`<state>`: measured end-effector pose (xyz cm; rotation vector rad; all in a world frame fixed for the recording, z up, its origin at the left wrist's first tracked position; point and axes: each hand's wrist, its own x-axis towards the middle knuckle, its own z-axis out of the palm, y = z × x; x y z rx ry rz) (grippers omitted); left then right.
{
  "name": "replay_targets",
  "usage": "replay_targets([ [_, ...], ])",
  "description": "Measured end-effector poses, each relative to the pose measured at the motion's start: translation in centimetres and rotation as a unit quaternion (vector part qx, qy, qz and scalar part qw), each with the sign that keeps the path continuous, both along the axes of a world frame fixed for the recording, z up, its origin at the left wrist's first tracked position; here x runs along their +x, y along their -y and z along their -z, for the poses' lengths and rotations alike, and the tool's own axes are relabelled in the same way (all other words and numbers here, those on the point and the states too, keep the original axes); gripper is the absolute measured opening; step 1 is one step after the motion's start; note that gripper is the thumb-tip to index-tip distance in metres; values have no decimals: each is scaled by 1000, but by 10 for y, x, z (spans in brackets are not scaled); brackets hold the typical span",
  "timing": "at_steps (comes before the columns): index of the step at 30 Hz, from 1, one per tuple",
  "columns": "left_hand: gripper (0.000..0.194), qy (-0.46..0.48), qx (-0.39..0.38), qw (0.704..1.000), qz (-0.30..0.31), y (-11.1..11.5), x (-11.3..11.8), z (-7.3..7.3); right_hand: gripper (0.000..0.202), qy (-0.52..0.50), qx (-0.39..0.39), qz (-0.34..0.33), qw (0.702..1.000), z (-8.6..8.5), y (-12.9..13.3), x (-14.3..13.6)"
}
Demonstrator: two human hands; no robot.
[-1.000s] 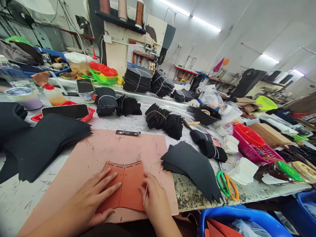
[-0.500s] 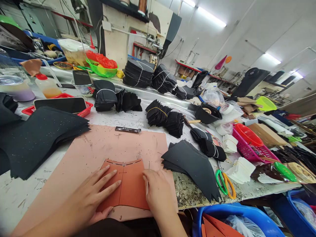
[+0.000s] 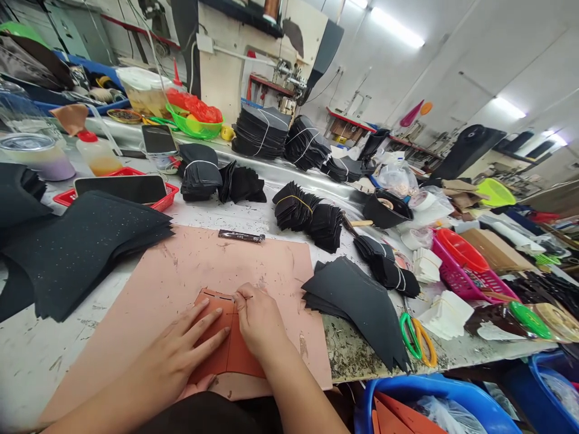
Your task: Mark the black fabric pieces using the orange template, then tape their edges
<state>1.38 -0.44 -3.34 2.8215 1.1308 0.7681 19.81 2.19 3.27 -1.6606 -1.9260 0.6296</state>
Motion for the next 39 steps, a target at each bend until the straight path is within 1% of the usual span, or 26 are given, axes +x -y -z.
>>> replay_targets([
  [3, 51, -6, 1, 1000, 3, 0, 0, -1, 31, -9, 5, 4, 1000, 0, 2, 1],
  [7, 50, -3, 14, 1000, 1, -1, 0, -1, 31, -32, -19, -1, 999, 0, -1, 2],
  [10, 50, -11, 32, 999, 11, -2, 0, -4, 30, -60, -11, -11, 998, 1, -7, -4],
  [12, 56, -30, 38, 998, 26, -4, -1, -9, 29, -53, -2, -30, 998, 2, -11, -13],
  [16, 78, -70, 33, 996, 52, -6, -2, -20, 27, -41, -8, -45, 998, 1, -17, -33],
  [18, 79, -75, 25, 996, 53, -6, -1, -22, 28, -72, -23, -58, 995, 0, -18, -37],
  [20, 70, -66, 10, 997, 42, -5, -1, -20, 27, -109, -33, -67, 991, -2, -17, -32],
  [23, 56, -45, -18, 999, 18, -2, 0, -10, 27, -122, -51, -48, 990, -4, -16, -4],
  [25, 53, -34, -23, 999, 11, 0, 0, -4, 31, -106, -64, -7, 992, -5, -14, 24],
  [27, 54, -25, -15, 1000, 13, 1, 0, -1, 36, -93, -69, 57, 992, -6, -9, 51],
  [29, 54, -12, -2, 1000, 9, 0, -1, -1, 39, -104, -74, 118, 985, -6, 0, 69],
  [30, 54, -10, 3, 1000, 7, -1, -1, -3, 41, -114, -82, 135, 981, -6, 6, 73],
  [32, 53, -13, 7, 1000, 8, -2, -2, -8, 40, -111, -91, 133, 981, -4, 21, 74],
  [35, 55, -48, -10, 999, 21, 1, -2, -19, 26, -53, -61, 104, 991, 2, 40, 62],
  [37, 58, -80, -37, 996, 25, 3, -2, -29, 21, -35, -43, 95, 994, 7, 48, 52],
  [39, 62, -100, -81, 991, 30, 3, -3, -39, 20, -35, -32, 78, 996, 12, 52, 43],
])
